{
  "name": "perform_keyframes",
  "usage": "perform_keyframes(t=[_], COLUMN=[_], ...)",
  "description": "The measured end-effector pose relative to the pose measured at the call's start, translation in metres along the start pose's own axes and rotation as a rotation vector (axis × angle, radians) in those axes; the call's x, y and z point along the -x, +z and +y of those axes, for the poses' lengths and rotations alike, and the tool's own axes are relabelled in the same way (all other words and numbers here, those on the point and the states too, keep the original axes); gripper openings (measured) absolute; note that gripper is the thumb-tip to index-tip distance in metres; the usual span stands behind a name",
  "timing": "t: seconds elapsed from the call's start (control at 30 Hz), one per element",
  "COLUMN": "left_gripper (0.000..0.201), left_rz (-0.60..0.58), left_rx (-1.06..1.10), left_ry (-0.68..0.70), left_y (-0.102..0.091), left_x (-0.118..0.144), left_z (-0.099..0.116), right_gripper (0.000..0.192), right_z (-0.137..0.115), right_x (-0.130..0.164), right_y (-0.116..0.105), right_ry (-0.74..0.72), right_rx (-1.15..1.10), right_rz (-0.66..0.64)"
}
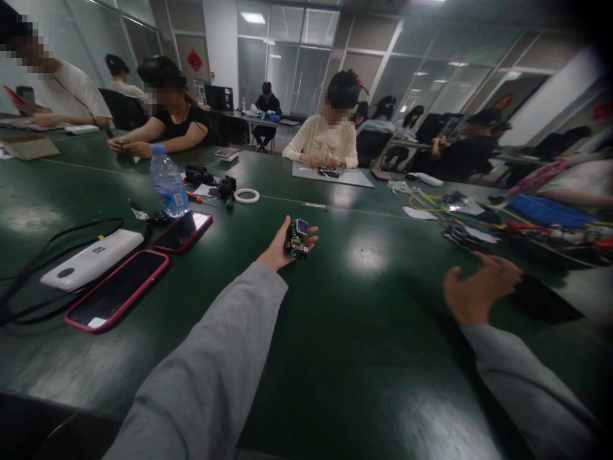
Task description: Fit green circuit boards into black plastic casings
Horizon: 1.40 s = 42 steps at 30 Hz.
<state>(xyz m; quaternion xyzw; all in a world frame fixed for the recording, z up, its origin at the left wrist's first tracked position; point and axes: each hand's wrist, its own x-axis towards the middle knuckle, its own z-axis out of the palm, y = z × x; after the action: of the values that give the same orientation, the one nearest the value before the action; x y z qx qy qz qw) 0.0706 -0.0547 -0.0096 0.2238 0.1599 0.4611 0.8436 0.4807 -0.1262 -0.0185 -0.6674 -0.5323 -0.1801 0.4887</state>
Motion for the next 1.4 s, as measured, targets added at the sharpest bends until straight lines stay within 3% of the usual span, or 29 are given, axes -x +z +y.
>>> perform_keyframes(t=[0.07,0.17,0.23,0.3,0.37,0.43,0.57,0.87,1.2,1.3,1.4], left_gripper=[0.056,0.055,0.056,0.061,0.064,0.064,0.056,0.047,0.044,0.044,0.041], left_rz=[0.015,0.039,0.04,0.039,0.047,0.054,0.029,0.062,-0.114,-0.135,-0.143], left_rx=[0.003,0.006,0.001,-0.009,-0.02,-0.027,-0.016,0.023,0.001,-0.023,-0.051], left_ry=[-0.002,0.002,0.001,-0.031,-0.077,-0.103,-0.049,0.032,0.011,0.001,-0.026], left_y=[0.0,0.0,0.0,0.0,0.0,0.001,0.002,0.005,0.016,0.017,0.017], left_x=[-0.001,-0.002,-0.002,-0.002,-0.002,-0.001,0.0,0.004,0.015,0.017,0.017], left_z=[-0.001,-0.001,-0.001,0.0,0.0,0.001,0.0,0.003,0.006,0.005,0.005], right_gripper=[0.052,0.048,0.047,0.045,0.042,0.043,0.046,0.048,0.058,0.063,0.065], right_z=[-0.055,-0.144,-0.198,-0.238,-0.261,-0.266,-0.254,-0.248,-0.229,-0.225,-0.219], right_x=[0.022,0.062,0.087,0.104,0.111,0.11,0.102,0.098,0.095,0.094,0.088], right_y=[0.019,0.038,0.045,0.052,0.06,0.068,0.082,0.092,0.109,0.113,0.116], right_ry=[-0.235,-0.435,-0.606,-0.772,-0.827,-0.783,-0.644,-0.512,-0.27,-0.071,0.258], right_rx=[-0.021,-0.127,-0.192,-0.234,-0.267,-0.291,-0.349,-0.39,-0.444,-0.457,-0.623], right_rz=[-0.077,-0.211,-0.369,-0.562,-0.66,-0.669,-0.612,-0.563,-0.423,-0.395,-0.472])
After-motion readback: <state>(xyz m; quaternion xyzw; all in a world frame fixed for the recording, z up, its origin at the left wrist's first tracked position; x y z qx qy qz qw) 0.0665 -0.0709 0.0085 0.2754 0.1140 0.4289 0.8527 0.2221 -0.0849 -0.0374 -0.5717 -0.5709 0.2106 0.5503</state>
